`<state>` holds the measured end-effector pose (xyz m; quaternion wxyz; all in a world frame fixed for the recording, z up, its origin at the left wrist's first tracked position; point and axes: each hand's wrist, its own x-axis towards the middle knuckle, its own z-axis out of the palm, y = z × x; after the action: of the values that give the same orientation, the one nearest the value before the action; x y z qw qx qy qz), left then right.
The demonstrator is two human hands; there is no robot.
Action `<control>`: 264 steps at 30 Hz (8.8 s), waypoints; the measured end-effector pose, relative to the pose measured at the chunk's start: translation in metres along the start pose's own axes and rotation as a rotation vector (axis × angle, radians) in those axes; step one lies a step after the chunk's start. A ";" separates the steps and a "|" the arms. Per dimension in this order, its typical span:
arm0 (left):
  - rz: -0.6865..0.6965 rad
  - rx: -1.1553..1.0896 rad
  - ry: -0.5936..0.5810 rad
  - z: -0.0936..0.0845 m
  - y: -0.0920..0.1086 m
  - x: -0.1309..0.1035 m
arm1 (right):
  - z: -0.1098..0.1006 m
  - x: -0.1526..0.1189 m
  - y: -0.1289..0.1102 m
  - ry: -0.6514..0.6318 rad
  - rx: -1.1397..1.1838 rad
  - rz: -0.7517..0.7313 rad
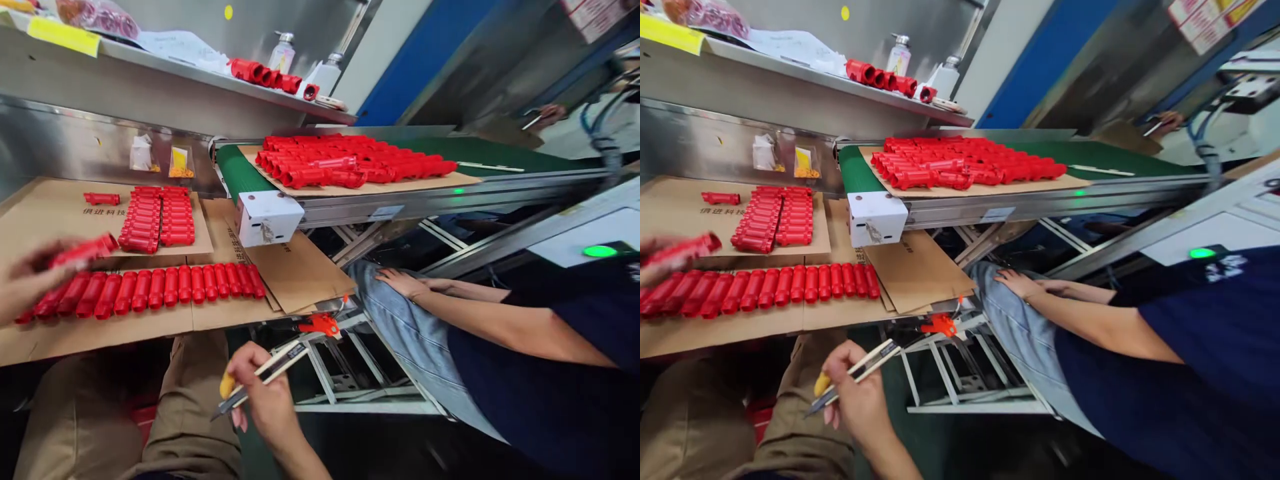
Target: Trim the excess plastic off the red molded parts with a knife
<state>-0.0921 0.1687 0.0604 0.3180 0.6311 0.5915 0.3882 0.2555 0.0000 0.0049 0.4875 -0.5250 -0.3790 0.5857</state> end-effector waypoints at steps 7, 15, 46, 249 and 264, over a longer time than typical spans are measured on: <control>-0.387 -0.525 -0.483 0.083 -0.010 -0.186 | 0.039 0.001 0.010 -0.200 -0.177 -0.054; -0.562 -0.579 -0.064 0.097 -0.010 -0.211 | 0.053 -0.003 0.040 -0.227 -0.130 0.112; -0.773 -1.197 0.062 0.106 -0.002 -0.199 | 0.038 -0.019 0.035 -0.450 -0.385 -0.814; -0.560 -1.014 0.092 0.113 -0.005 -0.205 | 0.044 0.000 0.030 -0.088 -0.408 -0.552; -0.450 -0.961 -0.012 0.118 -0.007 -0.216 | 0.065 -0.009 0.038 -0.219 -0.388 -0.824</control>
<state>0.0071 -0.0388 -0.0285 0.6501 0.2741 0.4658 0.5341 0.1847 -0.0134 -0.0188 0.5293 -0.3471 -0.7079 0.3134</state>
